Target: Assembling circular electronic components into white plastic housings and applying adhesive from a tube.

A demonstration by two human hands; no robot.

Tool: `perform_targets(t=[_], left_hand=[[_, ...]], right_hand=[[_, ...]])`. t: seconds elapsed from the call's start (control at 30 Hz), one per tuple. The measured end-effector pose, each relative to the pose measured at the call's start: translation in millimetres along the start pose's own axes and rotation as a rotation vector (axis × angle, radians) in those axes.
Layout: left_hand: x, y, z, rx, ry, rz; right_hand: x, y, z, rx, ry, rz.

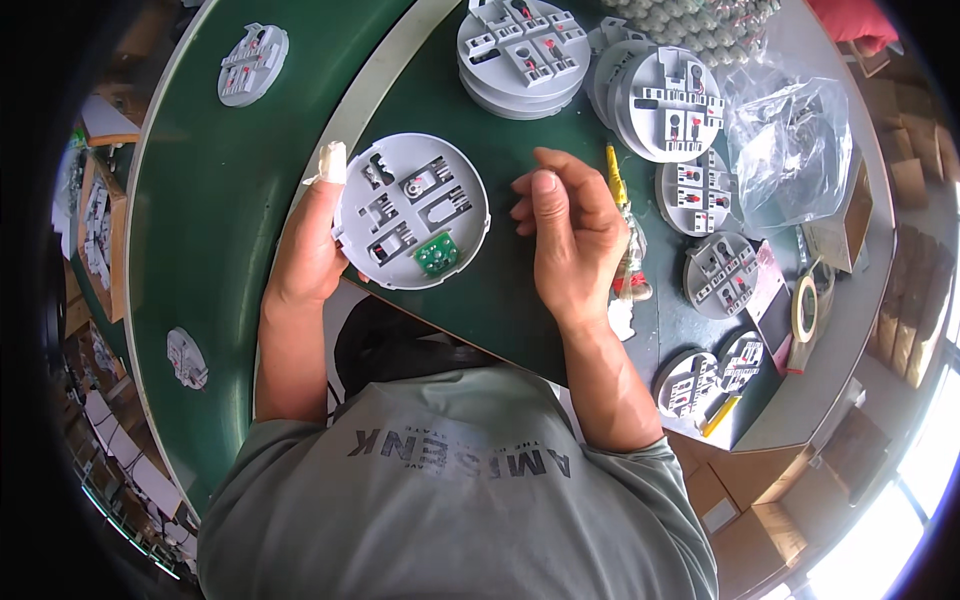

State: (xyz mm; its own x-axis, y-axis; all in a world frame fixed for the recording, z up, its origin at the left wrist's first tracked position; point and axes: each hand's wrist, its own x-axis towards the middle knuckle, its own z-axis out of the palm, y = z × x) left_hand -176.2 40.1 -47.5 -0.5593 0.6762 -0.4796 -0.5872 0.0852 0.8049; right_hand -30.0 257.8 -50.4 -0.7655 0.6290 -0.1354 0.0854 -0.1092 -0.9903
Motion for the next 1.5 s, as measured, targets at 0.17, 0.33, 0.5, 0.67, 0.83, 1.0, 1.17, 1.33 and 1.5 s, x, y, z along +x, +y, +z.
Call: perform_targets(t=[0.17,0.33,0.5,0.67,0.83,1.0,1.17,1.33,1.5], left_hand=[[-1.2,0.8,6.4,0.042,0.057,0.039],[-2.4,-12.7,-15.0,-0.027,-0.049,0.017],[-1.3,-18.5,-19.5,-0.003,-0.067,0.039],[-2.8,-8.0,-13.4,0.004,-0.104,0.022],[3.9,-4.5,-2.9,0.004,-0.087,0.053],[4.3,6.0,9.4,0.005,-0.07,0.013],[1.4,13.7,13.8,0.033,-0.031,-0.01],[2.7,8.9,8.5,0.045,-0.025,-0.015],[0.5,13.2,8.1,0.048,-0.003,-0.011]], right_hand=[[-1.1,-0.9,1.3,-0.018,-0.023,-0.02],[-2.5,-1.4,0.0,-0.011,-0.042,-0.021],[-0.7,-1.4,-1.3,-0.021,-0.053,-0.025],[0.4,2.1,-2.8,-0.031,-0.071,-0.04],[-0.5,3.8,-8.1,-0.037,-0.056,-0.049],[1.6,8.2,-8.0,-0.046,-0.04,-0.065],[2.1,9.3,-6.3,-0.035,-0.023,-0.057],[1.8,11.6,-6.2,-0.021,-0.04,-0.054],[1.4,12.6,-3.6,-0.001,-0.039,-0.062]])
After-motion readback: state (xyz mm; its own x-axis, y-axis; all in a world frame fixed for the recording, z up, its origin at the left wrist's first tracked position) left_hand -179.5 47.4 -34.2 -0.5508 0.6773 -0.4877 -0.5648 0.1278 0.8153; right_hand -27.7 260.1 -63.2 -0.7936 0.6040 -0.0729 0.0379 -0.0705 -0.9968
